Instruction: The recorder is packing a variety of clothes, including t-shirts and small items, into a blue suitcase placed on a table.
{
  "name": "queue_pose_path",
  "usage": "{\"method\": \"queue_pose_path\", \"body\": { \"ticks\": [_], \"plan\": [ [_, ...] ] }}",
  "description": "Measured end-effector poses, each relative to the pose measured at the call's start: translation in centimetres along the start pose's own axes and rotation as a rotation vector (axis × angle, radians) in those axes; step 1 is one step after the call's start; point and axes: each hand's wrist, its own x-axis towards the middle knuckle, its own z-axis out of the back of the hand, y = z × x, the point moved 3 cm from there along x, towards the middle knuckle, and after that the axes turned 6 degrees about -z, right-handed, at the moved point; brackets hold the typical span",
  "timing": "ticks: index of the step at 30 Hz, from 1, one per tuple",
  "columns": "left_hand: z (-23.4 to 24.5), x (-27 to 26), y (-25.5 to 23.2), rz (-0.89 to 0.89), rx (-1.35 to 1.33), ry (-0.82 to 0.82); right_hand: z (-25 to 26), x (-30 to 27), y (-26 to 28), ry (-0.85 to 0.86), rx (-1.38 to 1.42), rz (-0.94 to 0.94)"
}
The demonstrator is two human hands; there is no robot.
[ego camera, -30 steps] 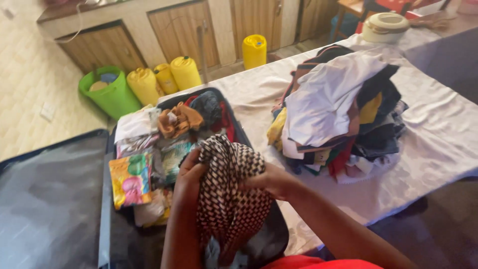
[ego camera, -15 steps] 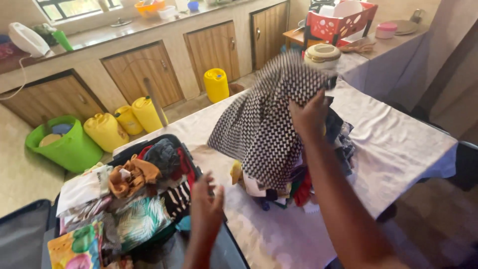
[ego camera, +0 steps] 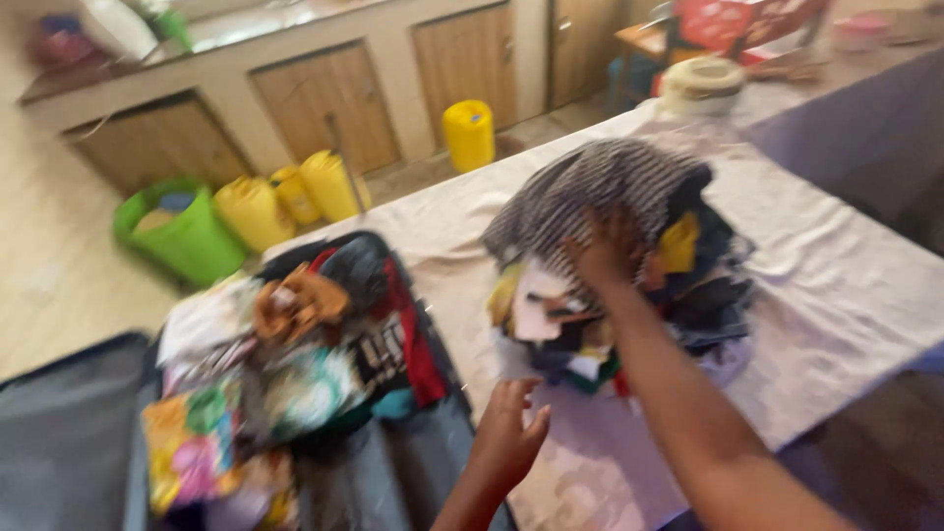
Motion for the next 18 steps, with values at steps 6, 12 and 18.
{"method": "queue_pose_path", "body": {
  "ticks": [6,12,18],
  "plan": [
    [1.9,-2.6,2.4,0.139,-0.009,-0.059,0.8,-5.2,0.4,-0.174,0.098,0.201],
    [1.8,-4.2,5.0,0.108,-0.185,-0.138,0.5,-5.9,-2.1,-0.094,0.11,0.176],
    [0.9,-4.4,10.9,0.253,-0.635,-0.226,7.6,-13.5,6.8,0.11,-0.02,-0.112]
  ]
}}
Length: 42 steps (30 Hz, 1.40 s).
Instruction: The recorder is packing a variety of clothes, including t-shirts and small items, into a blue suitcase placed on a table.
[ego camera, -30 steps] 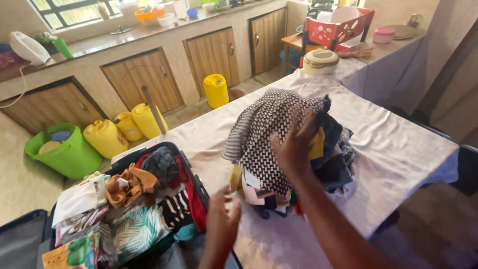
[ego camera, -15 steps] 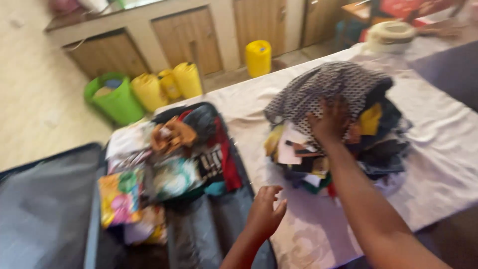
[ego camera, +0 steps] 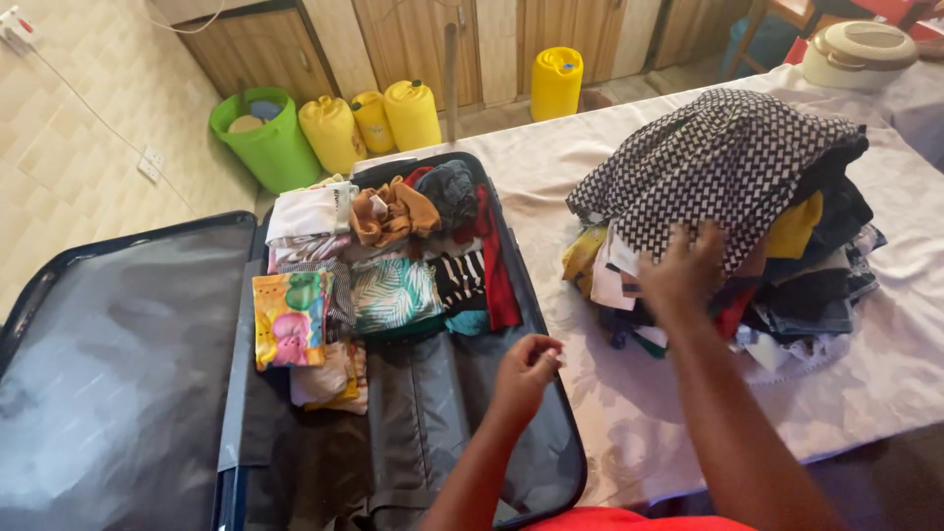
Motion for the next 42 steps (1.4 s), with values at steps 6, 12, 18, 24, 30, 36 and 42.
{"method": "queue_pose_path", "body": {
  "ticks": [6,12,18,24,30,36,42],
  "plan": [
    [6.4,0.4,1.3,0.092,0.101,-0.219,-0.5,-12.9,12.8,0.41,0.414,0.619],
    [13.3,-1.9,3.5,0.084,0.081,-0.371,-19.5,-14.8,16.9,0.785,0.48,0.865],
    [14.9,-5.4,0.3,0.27,0.132,-0.46,-26.8,-16.1,18.6,0.732,0.196,0.837],
    [17.0,-5.6,-1.5,0.306,-0.173,-0.578,-25.6,-15.1,18.3,1.176,0.805,0.827],
    [20.2,-4.4,2.4,0.046,-0.692,-0.641,-7.6,-18.0,16.8,1.656,0.641,0.848],
    [17.5,-2.9,-0.7,0.112,-0.993,-0.502,-6.9,-13.6,12.0,1.277,0.877,-0.017],
    [14.2,-0.6,-0.8,-0.014,-0.893,-0.017,-5.5,-14.7,13.3,1.152,1.086,0.262]
  ]
}}
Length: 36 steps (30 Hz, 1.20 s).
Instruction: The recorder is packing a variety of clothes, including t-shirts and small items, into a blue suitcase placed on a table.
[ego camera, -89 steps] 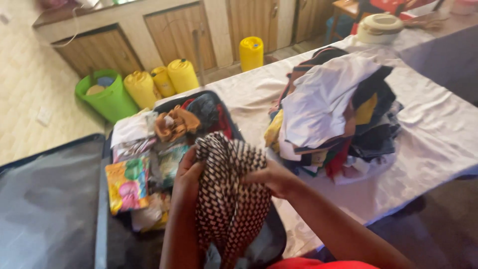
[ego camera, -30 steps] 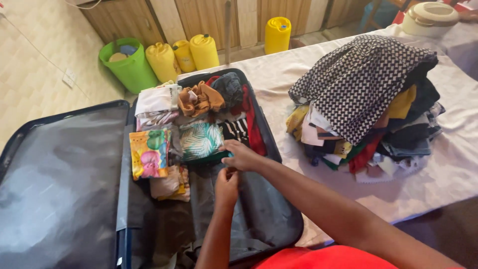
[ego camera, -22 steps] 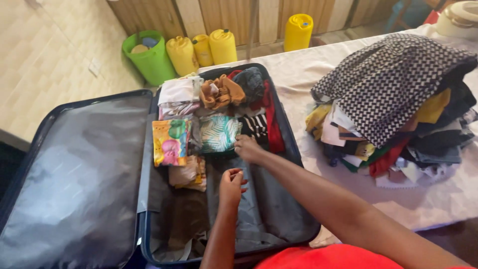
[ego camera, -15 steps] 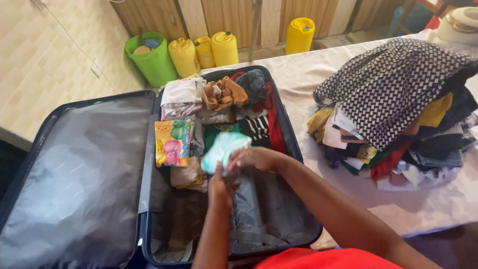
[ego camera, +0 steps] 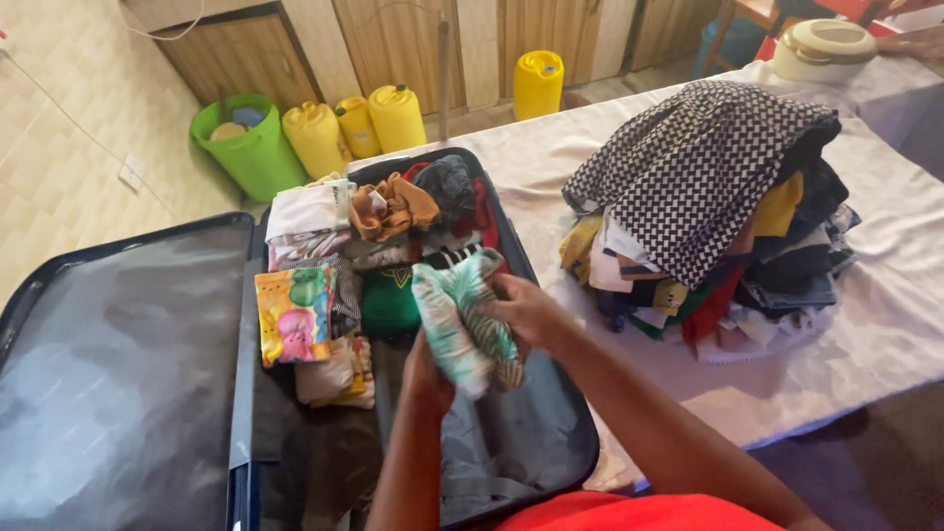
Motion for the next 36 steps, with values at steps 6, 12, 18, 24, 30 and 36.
{"method": "queue_pose_path", "body": {
  "ticks": [6,12,18,24,30,36],
  "plan": [
    [-6.8,-2.6,-2.4,0.01,-0.045,-0.097,0.0,-2.3,3.9,-0.153,0.011,0.051],
    [-1.5,-3.1,-5.5,-0.231,0.311,-0.571,6.4,-3.5,9.0,-0.456,0.745,0.064],
    [-8.5,-2.2,-1.6,-0.277,1.126,-0.178,3.9,-1.7,7.8,0.061,0.711,0.132],
    [-10.5,-4.8,1.8,-0.073,1.235,0.017,0.1,-4.5,11.4,0.331,0.877,0.084],
    [-15.8,-7.3,-0.4,-0.276,1.547,0.107,-0.1,-3.4,9.5,0.309,0.964,0.069],
    [-17.6,-8.2,-1.4,-0.093,1.173,0.238,0.3,-4.2,11.6,0.282,0.952,0.14]
  ]
}}
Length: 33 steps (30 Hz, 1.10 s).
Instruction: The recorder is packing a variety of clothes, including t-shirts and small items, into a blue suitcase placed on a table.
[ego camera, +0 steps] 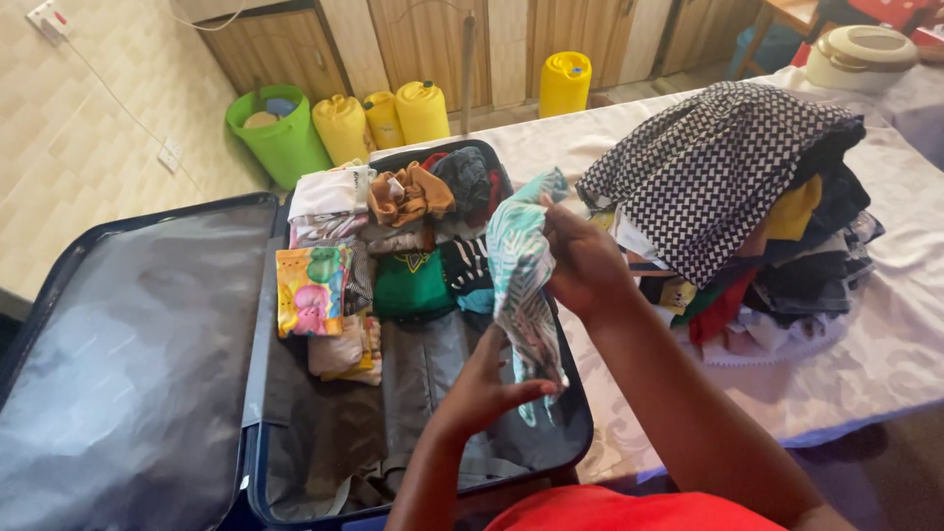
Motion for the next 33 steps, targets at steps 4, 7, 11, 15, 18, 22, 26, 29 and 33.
{"method": "queue_pose_path", "body": {
  "ticks": [4,7,11,15,18,22,26,29,33],
  "plan": [
    [-0.4,0.0,0.9,0.09,0.196,-0.025,-0.2,-0.7,0.8,-0.029,0.05,0.019],
    [1.6,0.6,5.5,0.132,0.336,-0.109,-0.5,-1.7,1.9,0.123,0.087,-0.025],
    [7.9,0.5,15.5,0.15,-0.037,-0.208,4.1,-2.6,6.0,-0.04,-0.051,0.082],
    [14.2,-0.4,14.7,0.092,-0.253,-0.339,7.4,-2.5,8.6,-0.24,-0.193,0.181],
    [15.8,-0.2,7.1,-0.03,0.086,-0.442,5.3,-3.7,8.5,-0.688,-1.027,-0.011],
    [13.4,1.3,-3.1,-0.241,0.498,-0.593,-0.4,-2.4,3.3,-0.597,-1.822,-0.087],
    [8.7,3.3,-11.2,-0.417,0.564,-0.238,-0.8,-1.2,-4.5,0.333,-1.564,0.107],
    [8.1,3.5,-12.8,-0.486,0.829,-0.203,5.5,0.5,-6.7,0.088,-1.135,-0.346],
    [10.4,2.2,-9.0,-0.585,1.221,-0.66,7.4,0.5,-3.8,-0.355,-0.138,-0.318]
  ]
}}
